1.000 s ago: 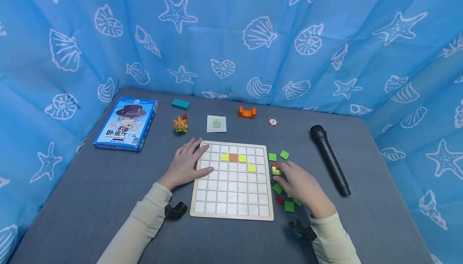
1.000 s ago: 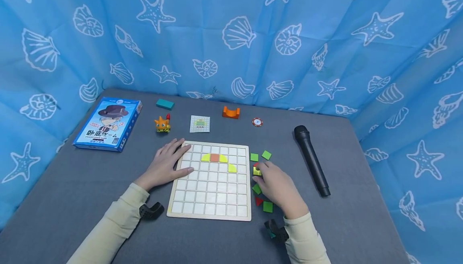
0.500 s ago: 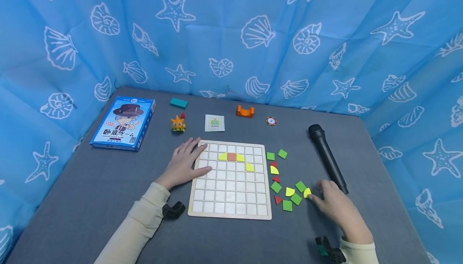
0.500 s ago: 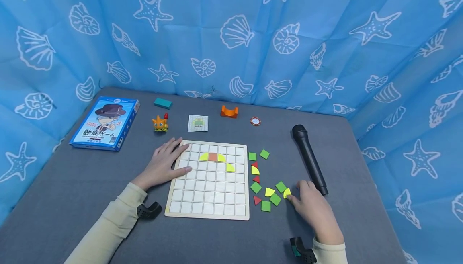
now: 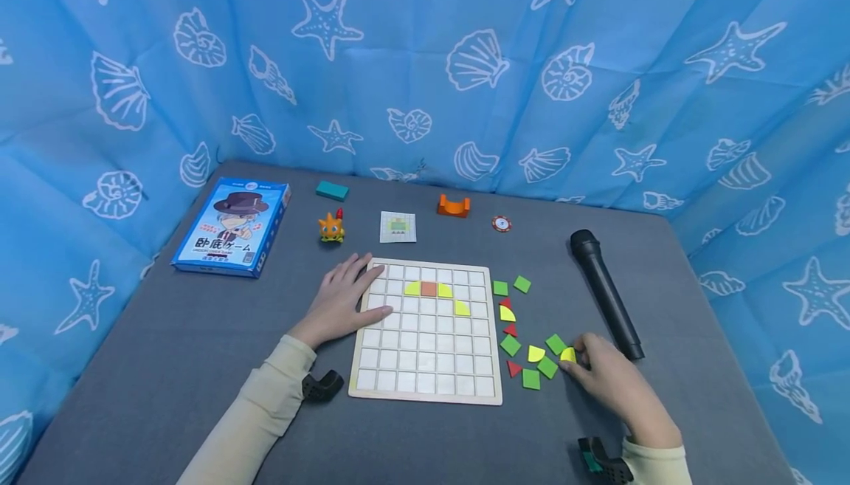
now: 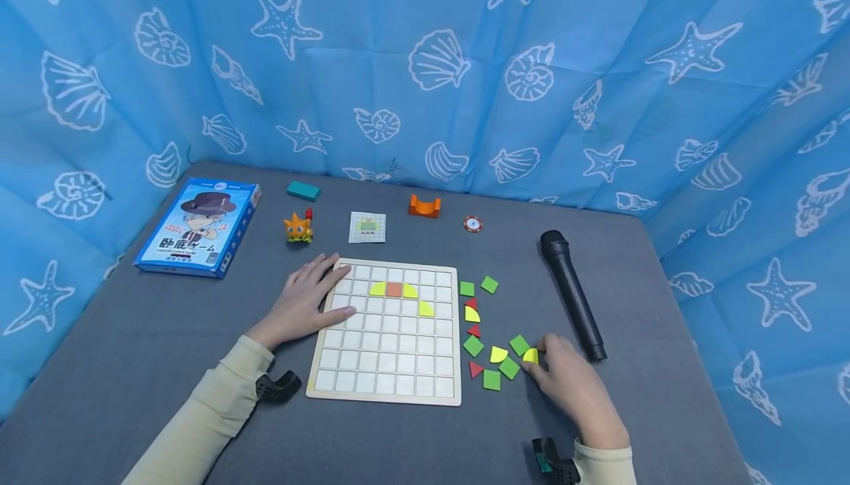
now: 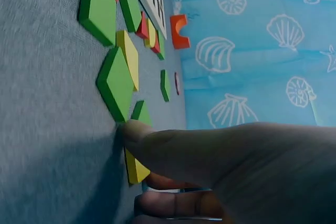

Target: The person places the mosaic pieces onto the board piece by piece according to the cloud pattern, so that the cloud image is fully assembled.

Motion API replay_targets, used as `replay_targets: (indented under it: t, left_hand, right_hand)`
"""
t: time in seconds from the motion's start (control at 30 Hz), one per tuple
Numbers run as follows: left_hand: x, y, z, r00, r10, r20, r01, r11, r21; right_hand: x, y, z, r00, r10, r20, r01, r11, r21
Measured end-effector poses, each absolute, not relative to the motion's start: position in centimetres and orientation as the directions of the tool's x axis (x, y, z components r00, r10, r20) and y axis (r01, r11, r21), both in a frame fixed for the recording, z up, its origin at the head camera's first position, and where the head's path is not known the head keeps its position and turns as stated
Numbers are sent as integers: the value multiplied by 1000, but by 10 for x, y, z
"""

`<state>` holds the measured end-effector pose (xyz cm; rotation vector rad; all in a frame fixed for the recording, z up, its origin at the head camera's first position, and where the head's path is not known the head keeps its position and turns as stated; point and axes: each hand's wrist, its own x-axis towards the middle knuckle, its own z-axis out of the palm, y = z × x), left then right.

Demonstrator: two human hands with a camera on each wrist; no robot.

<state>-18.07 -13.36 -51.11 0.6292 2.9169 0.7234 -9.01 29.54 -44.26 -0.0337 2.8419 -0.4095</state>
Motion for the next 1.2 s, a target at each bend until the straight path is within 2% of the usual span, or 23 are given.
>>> replay_targets:
  t: [0.23, 0.83, 1.03, 1.2]
  left_hand:
    - [-182, -134, -514, -907, 420, 42, 391, 800, 455]
    - [-183, -132, -513, -914, 404, 27, 374, 817, 438]
    - [-183, -132, -513, -916, 400, 34, 372, 814, 446]
    - [-183, -133, -513, -917, 397, 28, 366, 814, 451]
  right_hand:
    - [-95, 285, -444, -968, -112, -225, -43, 956, -290]
    - [-91, 287, -442, -956, -67, -286, 15, 961, -275]
    - [-89, 283, -441, -963, -130, -235, -53, 950, -307]
    - [-89, 280, -442, -964, -112, -241, -37, 955, -295]
